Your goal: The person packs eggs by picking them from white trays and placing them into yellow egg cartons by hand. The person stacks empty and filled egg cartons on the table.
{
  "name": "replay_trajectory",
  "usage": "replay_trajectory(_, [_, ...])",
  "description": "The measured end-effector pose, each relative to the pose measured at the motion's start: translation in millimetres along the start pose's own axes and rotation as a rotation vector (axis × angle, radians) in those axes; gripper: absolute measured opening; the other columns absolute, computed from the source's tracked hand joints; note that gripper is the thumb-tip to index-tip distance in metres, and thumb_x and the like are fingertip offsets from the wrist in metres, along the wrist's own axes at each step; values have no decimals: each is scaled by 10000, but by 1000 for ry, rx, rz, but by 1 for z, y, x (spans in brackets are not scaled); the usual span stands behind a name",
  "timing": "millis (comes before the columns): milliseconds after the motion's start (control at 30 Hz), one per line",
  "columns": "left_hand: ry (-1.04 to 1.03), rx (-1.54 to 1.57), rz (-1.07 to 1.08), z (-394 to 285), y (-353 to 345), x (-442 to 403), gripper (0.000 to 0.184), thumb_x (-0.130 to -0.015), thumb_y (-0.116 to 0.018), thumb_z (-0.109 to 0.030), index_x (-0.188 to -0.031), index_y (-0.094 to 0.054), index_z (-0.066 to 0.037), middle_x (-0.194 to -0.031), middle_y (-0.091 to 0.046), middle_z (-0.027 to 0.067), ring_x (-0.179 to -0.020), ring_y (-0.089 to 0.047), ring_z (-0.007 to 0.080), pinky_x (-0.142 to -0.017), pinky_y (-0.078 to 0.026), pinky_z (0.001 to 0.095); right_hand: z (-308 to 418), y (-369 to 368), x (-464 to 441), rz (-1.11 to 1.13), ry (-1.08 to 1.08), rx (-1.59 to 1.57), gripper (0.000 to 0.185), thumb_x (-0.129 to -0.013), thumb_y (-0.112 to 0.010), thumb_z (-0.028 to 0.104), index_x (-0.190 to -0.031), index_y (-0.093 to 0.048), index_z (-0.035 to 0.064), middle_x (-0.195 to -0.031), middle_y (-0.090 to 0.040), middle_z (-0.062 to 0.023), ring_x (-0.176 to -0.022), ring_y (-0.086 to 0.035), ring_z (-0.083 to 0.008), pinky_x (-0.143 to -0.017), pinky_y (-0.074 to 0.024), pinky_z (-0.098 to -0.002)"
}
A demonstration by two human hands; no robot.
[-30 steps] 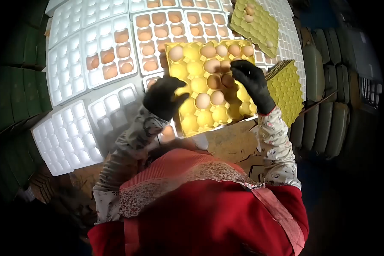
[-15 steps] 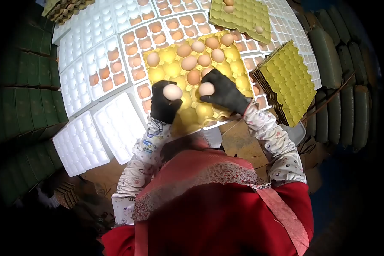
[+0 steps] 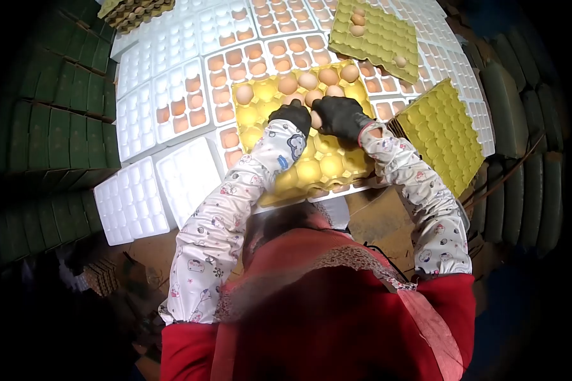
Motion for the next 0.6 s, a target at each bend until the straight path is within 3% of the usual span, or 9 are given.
replay_trajectory(33, [50, 23, 5, 6, -4, -2, 179, -724, -594, -113, -875, -565, -21, -856, -596, 175, -763, -619, 332, -655, -507, 423, -7, 11, 6, -27, 21, -180, 310, -754, -621, 285, -994, -568, 96, -910, -637, -143, -866, -626, -299, -706, -488, -424])
replay_trajectory(133, [166, 151, 90, 20, -7, -2, 251, -732, -623, -172, -953, -566, -66, -931, -600, 132, -769, -623, 337, -658, -510, 436, -35, 20, 19, -133, -63, -1187, 444, -775, -665, 146, -1168, -464, 94, -860, -582, -49, -740, -577, -147, -648, -465, -284])
replay_trajectory(200, [200, 181, 26, 17, -6, 5, 327, -725, -651, -185, -1019, -560, -75, -984, -605, 127, -819, -619, 340, -673, -510, 437, -41, 33, 14, -219, 2, -1180, 512, -790, -653, 140, -1248, -427, 100, -1014, -552, -58, -799, -552, -138, -690, -463, -287])
replay_trajectory(267, [206, 262, 18, 15, -1, 9, 348, -742, -646, -186, -1058, -551, -78, -981, -610, 125, -809, -626, 322, -672, -514, 423, -36, 40, 0, -351, 172, -570, 491, -749, -697, 162, -1188, -482, 116, -1029, -547, -122, -869, -594, -216, -721, -488, -363])
replay_trajectory(333, [225, 340, -9, 24, -3, 8, 369, -759, -641, -188, -1098, -541, -81, -979, -615, 123, -799, -634, 304, -670, -517, 409, -6, 37, -8, -188, -40, 20, 342, -789, -629, 185, -1121, -566, 130, -1054, -513, -166, -865, -612, -323, -700, -493, -423])
replay_trajectory(400, [121, 848, -465, 52, 7, 10, 398, -792, -622, -169, -1164, -505, -91, -967, -597, 114, -744, -631, 256, -649, -521, 356, 6, 10, -28, -183, -138, 181, 293, -751, -631, 133, -1042, -603, 118, -1056, -493, -200, -843, -611, -334, -653, -497, -463])
replay_trajectory(467, [533, 1934, -418, 82, -5, 12, 412, -806, -547, -49, -1202, -438, -77, -946, -573, 130, -686, -612, 225, -557, -514, 327, 10, 5, -39, -215, -103, 253, 207, -752, -594, 128, -955, -625, 96, -1040, -487, -201, -757, -627, -322, -588, -491, -472])
replay_trajectory(533, [475, 1986, -525, 121, 6, 8, 357, -797, -539, -8, -1145, -485, -69, -932, -570, 127, -695, -609, 230, -539, -513, 335, 14, 10, -39, 79, -207, 447, 202, -749, -589, 164, -932, -621, 85, -1070, -489, -204, -737, -622, -324, -586, -491, -448])
replay_trajectory(600, [510, 1499, -394, 161, 20, -1, 275, -788, -577, -30, -1059, -543, -65, -961, -570, 113, -753, -611, 237, -613, -522, 341, -7, 16, -39, -123, -116, 123, 294, -705, -664, 205, -945, -612, 45, -963, -583, -182, -821, -592, -319, -653, -491, -417])
Point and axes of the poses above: each hand's wrist, its own x-axis away from the middle knuckle, its own y-axis out of the back of the hand, z = x × y, the point moved 6 cm from there along -x, towards the middle knuckle
